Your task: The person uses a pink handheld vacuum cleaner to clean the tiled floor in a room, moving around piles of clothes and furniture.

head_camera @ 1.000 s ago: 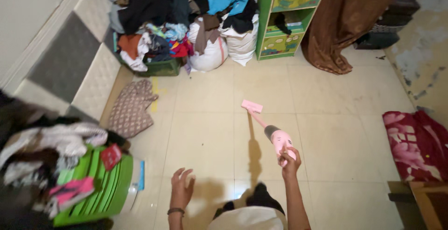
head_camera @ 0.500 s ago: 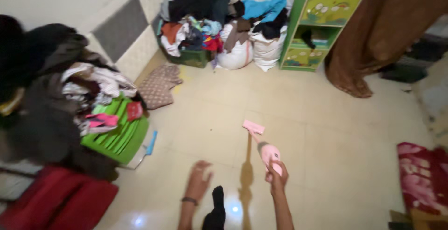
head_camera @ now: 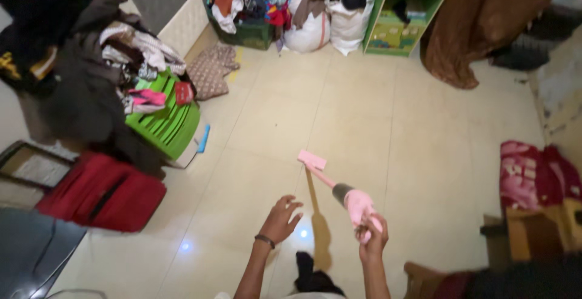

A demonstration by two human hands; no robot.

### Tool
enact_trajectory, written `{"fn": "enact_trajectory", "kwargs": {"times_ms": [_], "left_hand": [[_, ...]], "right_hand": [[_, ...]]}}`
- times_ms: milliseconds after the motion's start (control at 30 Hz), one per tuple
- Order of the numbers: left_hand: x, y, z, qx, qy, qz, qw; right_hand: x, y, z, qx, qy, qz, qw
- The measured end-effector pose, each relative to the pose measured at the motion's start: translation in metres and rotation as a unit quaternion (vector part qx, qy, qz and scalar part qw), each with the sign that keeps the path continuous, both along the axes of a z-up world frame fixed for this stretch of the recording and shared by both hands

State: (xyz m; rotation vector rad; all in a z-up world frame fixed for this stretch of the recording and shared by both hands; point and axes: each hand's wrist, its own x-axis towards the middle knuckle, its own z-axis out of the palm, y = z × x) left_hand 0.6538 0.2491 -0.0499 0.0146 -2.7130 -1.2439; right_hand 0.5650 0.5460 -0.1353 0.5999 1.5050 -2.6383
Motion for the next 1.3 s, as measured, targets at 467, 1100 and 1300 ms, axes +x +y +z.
{"fn": "enact_trajectory", "kwargs": {"times_ms": [467,1100,1300], "left_hand": [[0.395,-0.052,-0.087,0.021,-0.012,0.250,0.968],[0.315,-0.076,0.007,0.005,0.005,0.172,0.985],[0.273,-0.120,-0.008,-0.020,-0.003,0.207,0.978]], "right_hand": [[0.234,0.011,0.024,0.084,-0.022,0.085,0.993],[0.265,-0.038,0.096,0.258,0.006,0.349,0.901],[0.202,-0.061,0.081,0.244,-0.005,0.320,0.916]]}}
